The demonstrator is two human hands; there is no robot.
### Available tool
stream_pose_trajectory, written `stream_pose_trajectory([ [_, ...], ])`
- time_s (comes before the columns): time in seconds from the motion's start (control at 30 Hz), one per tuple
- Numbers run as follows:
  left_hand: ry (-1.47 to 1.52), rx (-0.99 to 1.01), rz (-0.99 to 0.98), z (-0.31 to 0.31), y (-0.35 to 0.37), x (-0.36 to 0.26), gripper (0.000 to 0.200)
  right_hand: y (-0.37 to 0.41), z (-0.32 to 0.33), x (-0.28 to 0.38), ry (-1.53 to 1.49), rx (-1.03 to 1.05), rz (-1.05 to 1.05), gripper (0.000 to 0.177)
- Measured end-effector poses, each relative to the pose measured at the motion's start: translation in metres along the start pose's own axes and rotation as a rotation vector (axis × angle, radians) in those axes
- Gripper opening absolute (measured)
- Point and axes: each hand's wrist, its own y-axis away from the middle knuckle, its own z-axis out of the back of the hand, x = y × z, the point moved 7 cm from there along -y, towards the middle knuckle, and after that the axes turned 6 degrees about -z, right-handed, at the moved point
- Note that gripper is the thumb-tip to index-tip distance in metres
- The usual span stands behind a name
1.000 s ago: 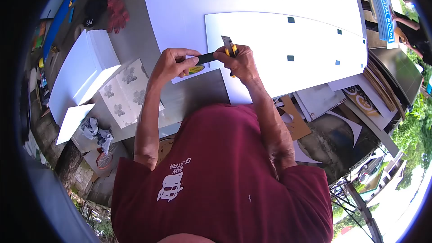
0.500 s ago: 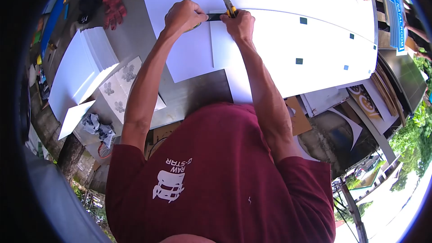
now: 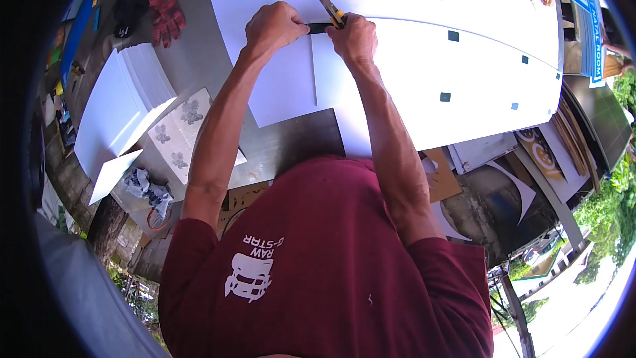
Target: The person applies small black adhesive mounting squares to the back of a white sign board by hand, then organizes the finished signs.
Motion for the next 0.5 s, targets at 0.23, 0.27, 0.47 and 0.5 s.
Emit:
stream_pose_trajectory([
  [0.23,0.004,-0.005,0.027,-0.0004,0.0018,0.0055,0.017,0.0007,0.0006,0.0017,-0.017,0.142,-0.029,0.038],
  [0.27,0.008,0.005,0.030,-0.0006,0.0031,0.0065,0.017,0.0031,0.0031,0.0011,-0.051,0.113,-0.024,0.044],
  [0.47,0.074,-0.021,0.015,-0.0021,0.0075,0.0097,0.017,0.0048,0.0092,-0.0015,-0.138,0.073,0.016,0.071],
  [0.5,0.058,-0.001,0.023,-0.0018,0.0065,0.0077,0.019,0.0031,0.0092,-0.0015,-0.131,0.050,0.015,0.070],
])
